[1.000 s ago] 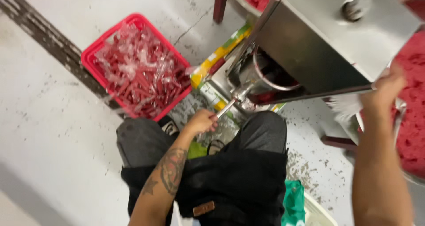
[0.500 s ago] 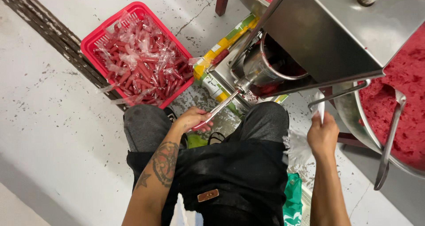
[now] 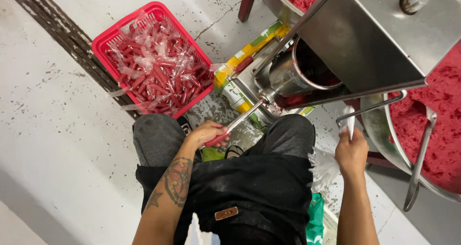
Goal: The person operates a manual sausage stuffer by turning a crank with their left hand while holding a plastic casing with their right hand. The ground meat is extruded into the casing, and the filled sausage is placed into a red basket.
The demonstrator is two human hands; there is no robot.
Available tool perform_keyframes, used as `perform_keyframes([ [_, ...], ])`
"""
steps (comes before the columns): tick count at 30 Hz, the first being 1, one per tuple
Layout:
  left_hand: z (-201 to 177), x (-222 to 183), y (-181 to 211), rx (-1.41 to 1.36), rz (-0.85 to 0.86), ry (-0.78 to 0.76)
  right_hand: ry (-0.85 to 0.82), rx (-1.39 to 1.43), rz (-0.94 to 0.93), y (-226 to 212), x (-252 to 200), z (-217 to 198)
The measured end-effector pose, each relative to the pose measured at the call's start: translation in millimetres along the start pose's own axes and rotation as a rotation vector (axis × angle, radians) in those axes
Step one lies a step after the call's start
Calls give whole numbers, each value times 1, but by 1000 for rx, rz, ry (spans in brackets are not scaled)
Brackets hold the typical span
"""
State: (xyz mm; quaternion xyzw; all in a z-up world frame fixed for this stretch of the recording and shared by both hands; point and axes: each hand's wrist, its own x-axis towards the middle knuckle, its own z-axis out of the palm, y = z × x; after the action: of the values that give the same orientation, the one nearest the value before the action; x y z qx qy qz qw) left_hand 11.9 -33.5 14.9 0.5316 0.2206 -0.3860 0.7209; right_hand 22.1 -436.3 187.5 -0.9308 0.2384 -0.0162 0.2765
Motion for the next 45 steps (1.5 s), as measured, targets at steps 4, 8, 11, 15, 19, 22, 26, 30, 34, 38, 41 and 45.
perform_keyframes([
  [4,2,-7,-4,79,56,-36,-45,156,-54,14,30,-1],
  [8,18,-25,27,240,-49,-18,64,191,8,-19,25,-30],
  [11,32,-49,43,316,-101,33,29,222,41,-56,-31,-48],
  [15,41,-60,52,685,-26,116,-451,635,269,-42,-76,1],
  [19,-75,23,34,1263,168,683,-820,1283,404,-46,-109,40],
  [22,-24,-46,97,1212,118,705,-874,1410,461,-52,-116,53],
  [26,105,-118,88,510,134,50,-935,1434,420,-67,-122,67],
  [30,139,-77,30,-44,479,86,-781,1232,319,-87,-135,66],
  [34,141,-82,37,77,475,315,-689,1315,300,-65,-133,74],
  [38,126,-90,49,206,650,285,-681,1413,368,-61,-130,82],
  [41,128,-92,49,181,657,366,-635,1413,346,-72,-133,85],
  [45,136,-92,42,-138,628,299,-590,1527,322,-77,-134,87],
])
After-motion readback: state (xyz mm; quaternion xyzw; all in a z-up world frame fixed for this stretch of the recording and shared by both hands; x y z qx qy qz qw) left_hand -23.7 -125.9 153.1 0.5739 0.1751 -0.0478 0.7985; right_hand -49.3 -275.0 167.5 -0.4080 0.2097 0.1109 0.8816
